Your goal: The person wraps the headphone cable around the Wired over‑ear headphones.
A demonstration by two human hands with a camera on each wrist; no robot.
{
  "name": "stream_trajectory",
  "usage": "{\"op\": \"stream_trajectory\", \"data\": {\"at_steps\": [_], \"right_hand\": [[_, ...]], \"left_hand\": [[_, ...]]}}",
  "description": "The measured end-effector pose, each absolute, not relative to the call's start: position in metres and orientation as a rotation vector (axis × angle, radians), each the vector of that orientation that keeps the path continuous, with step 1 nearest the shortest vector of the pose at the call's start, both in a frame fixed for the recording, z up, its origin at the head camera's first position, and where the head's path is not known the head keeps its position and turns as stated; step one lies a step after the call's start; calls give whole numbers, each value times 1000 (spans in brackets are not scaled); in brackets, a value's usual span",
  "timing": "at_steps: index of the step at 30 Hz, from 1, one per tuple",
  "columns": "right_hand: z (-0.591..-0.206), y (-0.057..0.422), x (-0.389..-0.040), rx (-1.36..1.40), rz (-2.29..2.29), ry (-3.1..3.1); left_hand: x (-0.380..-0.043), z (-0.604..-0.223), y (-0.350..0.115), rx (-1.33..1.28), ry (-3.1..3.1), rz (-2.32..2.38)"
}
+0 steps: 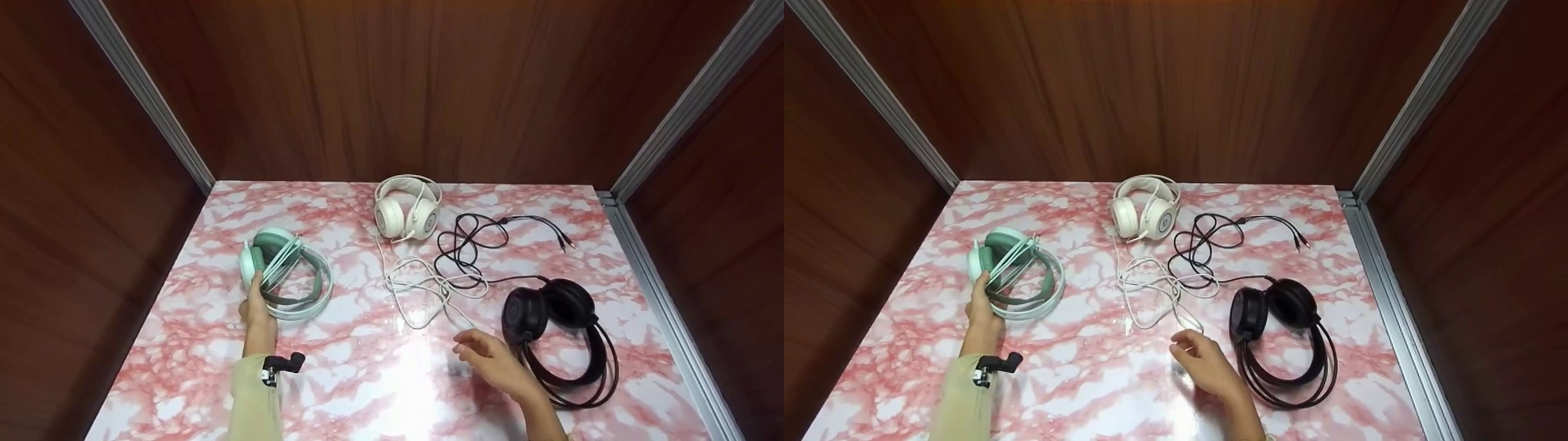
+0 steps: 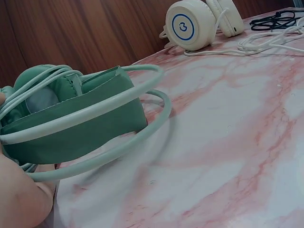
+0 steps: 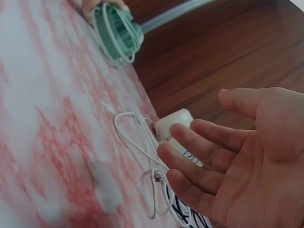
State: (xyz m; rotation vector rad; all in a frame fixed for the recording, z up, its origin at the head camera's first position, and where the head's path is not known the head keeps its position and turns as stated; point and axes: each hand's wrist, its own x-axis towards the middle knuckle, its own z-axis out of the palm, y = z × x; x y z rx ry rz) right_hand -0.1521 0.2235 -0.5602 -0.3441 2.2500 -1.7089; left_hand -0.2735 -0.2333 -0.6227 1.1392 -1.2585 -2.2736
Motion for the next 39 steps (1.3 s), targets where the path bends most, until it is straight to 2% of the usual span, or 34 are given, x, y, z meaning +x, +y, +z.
{"op": "stream_trajectory", "data": {"at_steps": [8,13,21,30,36,39], "right_hand": [[-561,220,-148,-321,-1668,2286],[-539,214,-143,-329,-1638,2317],[-522,208,-136,-363,-1623,2361],[-529,199,-136,-297,-1780,2464],[-527,187,-143,-327,-1810,2650],[-539,182,-156,-422,-1771,2722]], "left_hand": [[-257,-617,-237,1208,-1963,-1756],[-247,-608,-240,1205,-2331,-1424],[-227,-595,-228,1097,-2321,-1320],[-193,-571,-193,571,-2021,-1399],[-188,-560,-146,321,-2087,-1585],[-186,-548,-119,204,-2067,-1682]]}}
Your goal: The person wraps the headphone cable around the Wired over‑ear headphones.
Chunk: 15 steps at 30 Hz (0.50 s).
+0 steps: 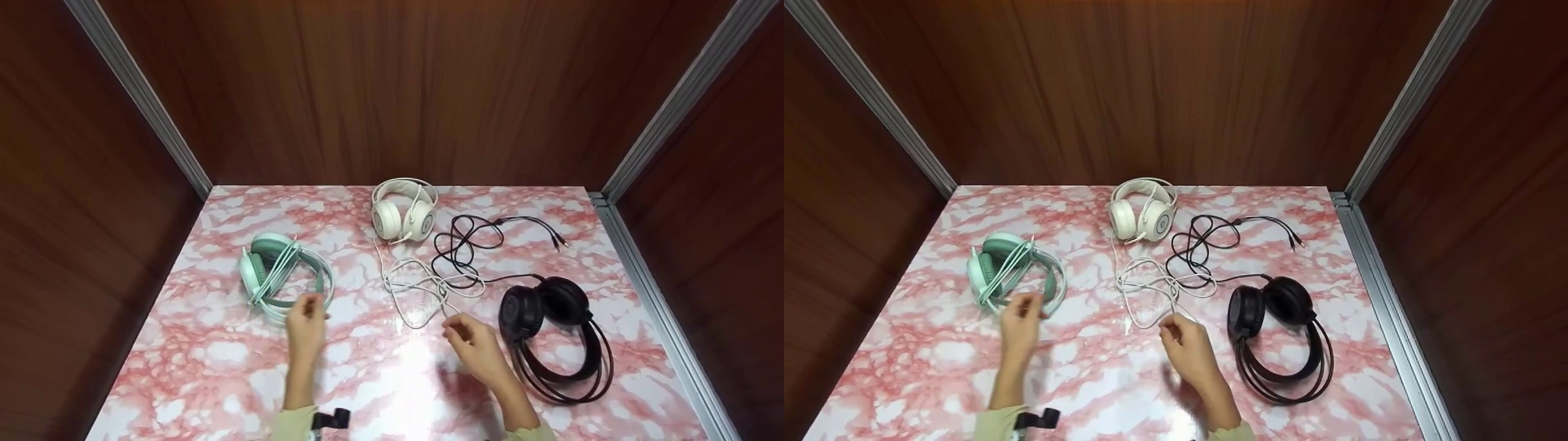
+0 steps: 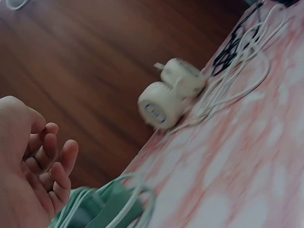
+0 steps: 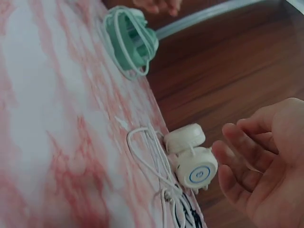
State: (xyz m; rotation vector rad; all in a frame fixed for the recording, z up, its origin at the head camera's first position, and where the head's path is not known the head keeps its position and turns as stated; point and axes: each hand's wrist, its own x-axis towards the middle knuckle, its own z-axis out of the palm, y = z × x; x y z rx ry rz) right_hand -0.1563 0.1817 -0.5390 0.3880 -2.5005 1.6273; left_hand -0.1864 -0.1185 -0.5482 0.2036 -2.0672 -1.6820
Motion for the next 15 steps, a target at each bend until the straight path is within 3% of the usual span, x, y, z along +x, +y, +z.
{"op": "stream_trajectory", "data": {"at_steps": [4,15], "right_hand": [[-551,175,-181,515,1496,-2458],[-530,145,-246,617,1094,-2340]], "left_hand": [[-198,-556,-89,120,-2084,-1759],[-216,-587,-41,-73,-2255,-1856]]}}
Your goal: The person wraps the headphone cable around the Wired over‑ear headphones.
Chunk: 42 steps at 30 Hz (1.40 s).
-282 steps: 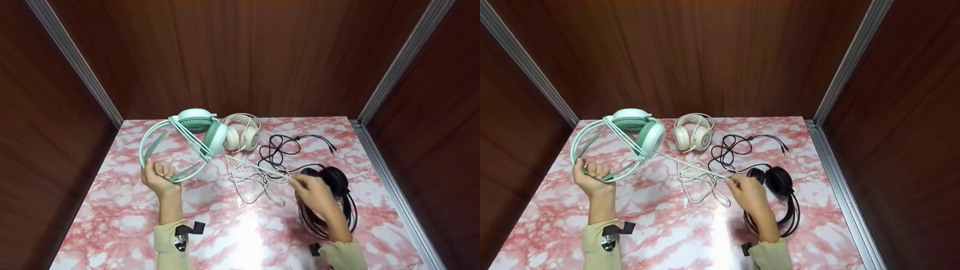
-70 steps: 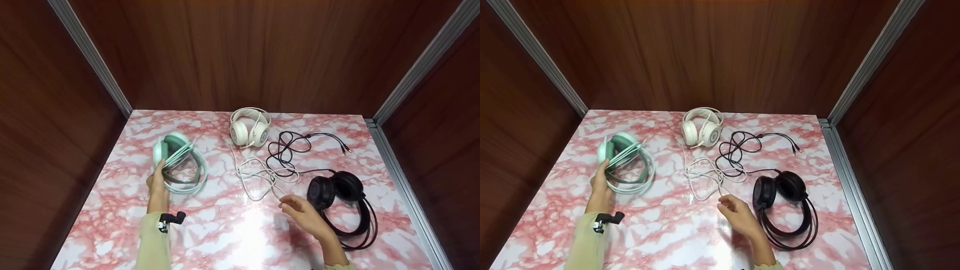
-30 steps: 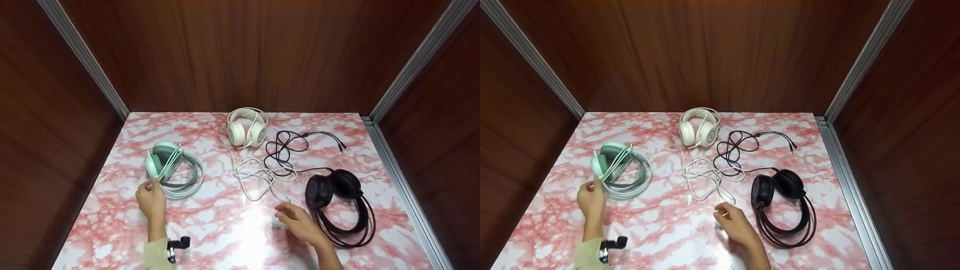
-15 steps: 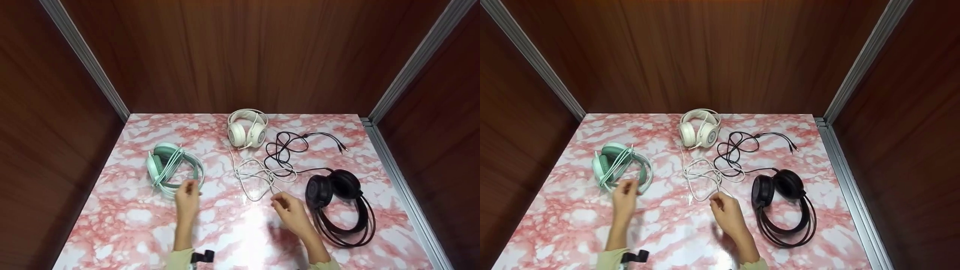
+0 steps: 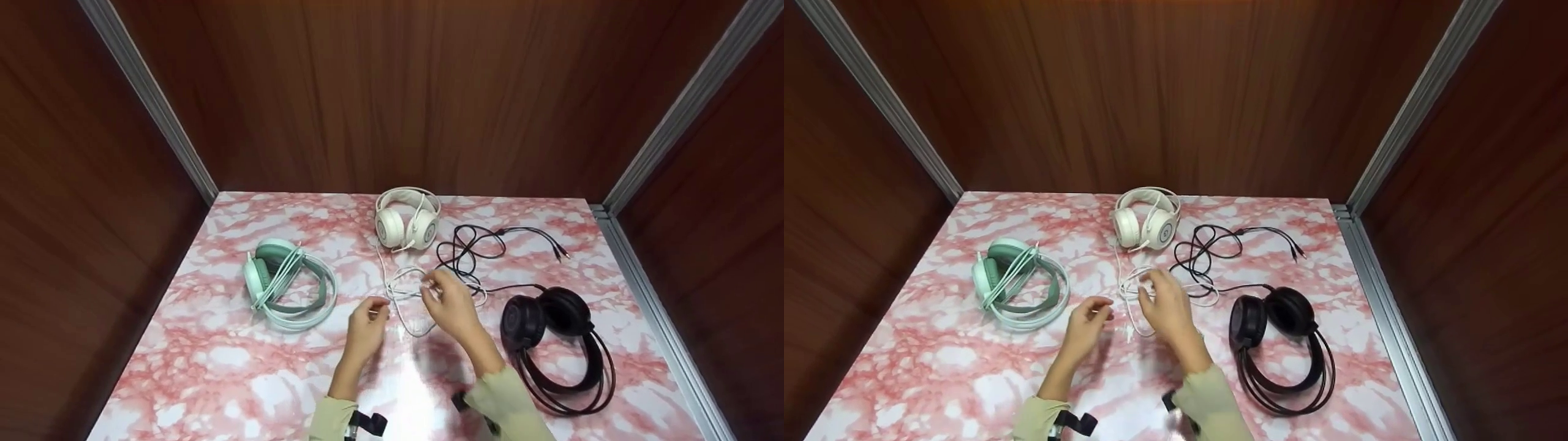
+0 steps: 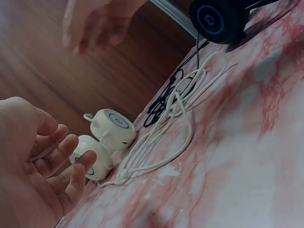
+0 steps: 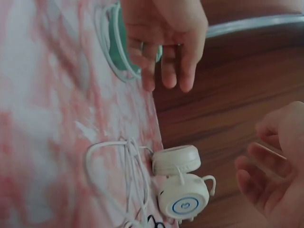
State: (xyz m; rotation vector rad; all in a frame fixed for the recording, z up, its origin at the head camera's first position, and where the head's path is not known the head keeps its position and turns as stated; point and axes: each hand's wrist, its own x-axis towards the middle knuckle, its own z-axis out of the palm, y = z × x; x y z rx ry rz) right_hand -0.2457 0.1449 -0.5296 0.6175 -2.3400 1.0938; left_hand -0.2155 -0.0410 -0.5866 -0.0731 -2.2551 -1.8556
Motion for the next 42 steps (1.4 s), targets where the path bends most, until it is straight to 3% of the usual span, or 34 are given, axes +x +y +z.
{"op": "stream_trajectory", "data": {"at_steps": [14,19,31,38,42], "right_hand": [[-516,86,-372,303,709,-2786],[-519,78,-403,170,616,-2950],[-546,57,-419,15,693,-3022],[-548,60,-426,-166,815,-2977],[-552,68,-419,-130,926,-2948]], "left_hand": [[-208,-593,-32,-168,-2412,-1961],[-210,-595,-33,-156,-2432,-1961],[-226,-594,-40,-63,-2395,-1968],[-219,-598,-46,-64,-2396,-2020],[-208,-600,-59,-67,-2348,-2096]]}}
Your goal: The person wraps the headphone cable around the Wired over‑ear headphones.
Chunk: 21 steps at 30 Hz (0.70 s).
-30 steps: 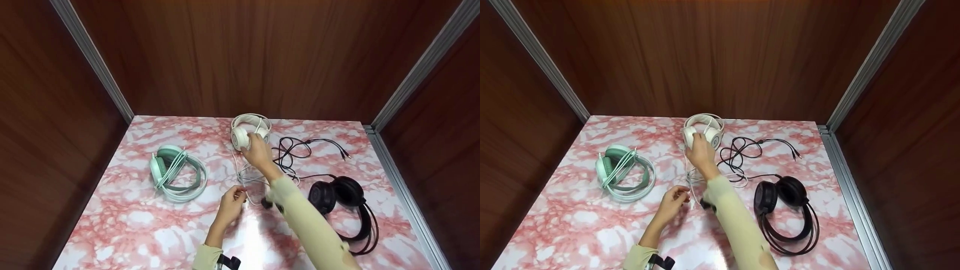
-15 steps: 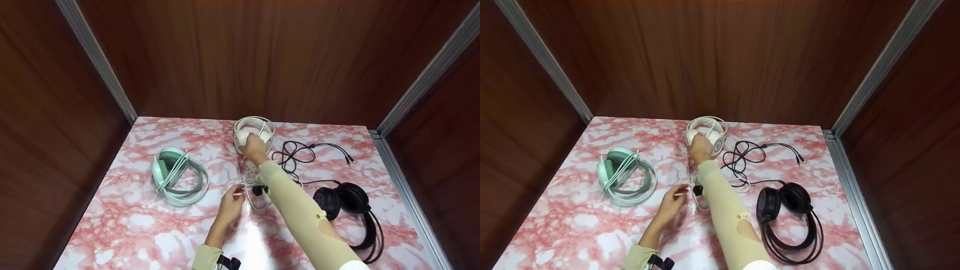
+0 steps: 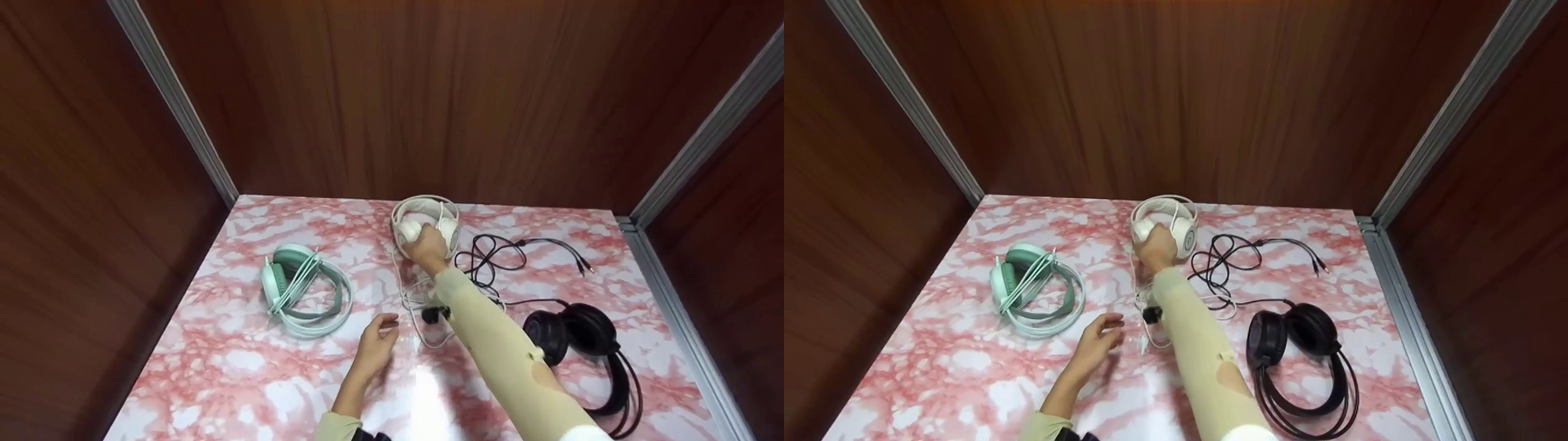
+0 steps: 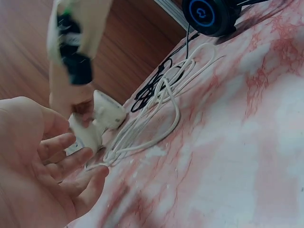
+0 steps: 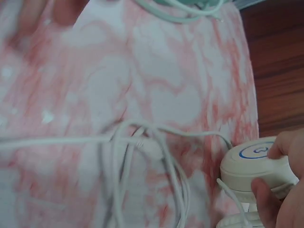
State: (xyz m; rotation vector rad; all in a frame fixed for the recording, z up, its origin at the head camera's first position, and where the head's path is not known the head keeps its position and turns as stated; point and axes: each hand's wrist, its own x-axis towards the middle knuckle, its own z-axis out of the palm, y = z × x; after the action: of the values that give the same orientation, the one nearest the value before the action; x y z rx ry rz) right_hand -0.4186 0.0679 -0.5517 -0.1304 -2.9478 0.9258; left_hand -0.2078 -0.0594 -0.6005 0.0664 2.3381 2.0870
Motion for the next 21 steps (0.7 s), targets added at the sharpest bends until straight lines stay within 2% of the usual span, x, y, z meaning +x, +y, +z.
{"op": "stream_trajectory", "data": {"at_steps": [8,16,21], "right_hand": [[-548,113,-366,381,998,-2812],[-526,161,-297,882,930,-2647],[-519,181,-255,963,846,-2553]], "left_hand": [[-189,-584,-77,-80,2087,2183],[-215,-570,-93,-424,1983,2492],[-224,-559,-106,-391,1739,2550]]}}
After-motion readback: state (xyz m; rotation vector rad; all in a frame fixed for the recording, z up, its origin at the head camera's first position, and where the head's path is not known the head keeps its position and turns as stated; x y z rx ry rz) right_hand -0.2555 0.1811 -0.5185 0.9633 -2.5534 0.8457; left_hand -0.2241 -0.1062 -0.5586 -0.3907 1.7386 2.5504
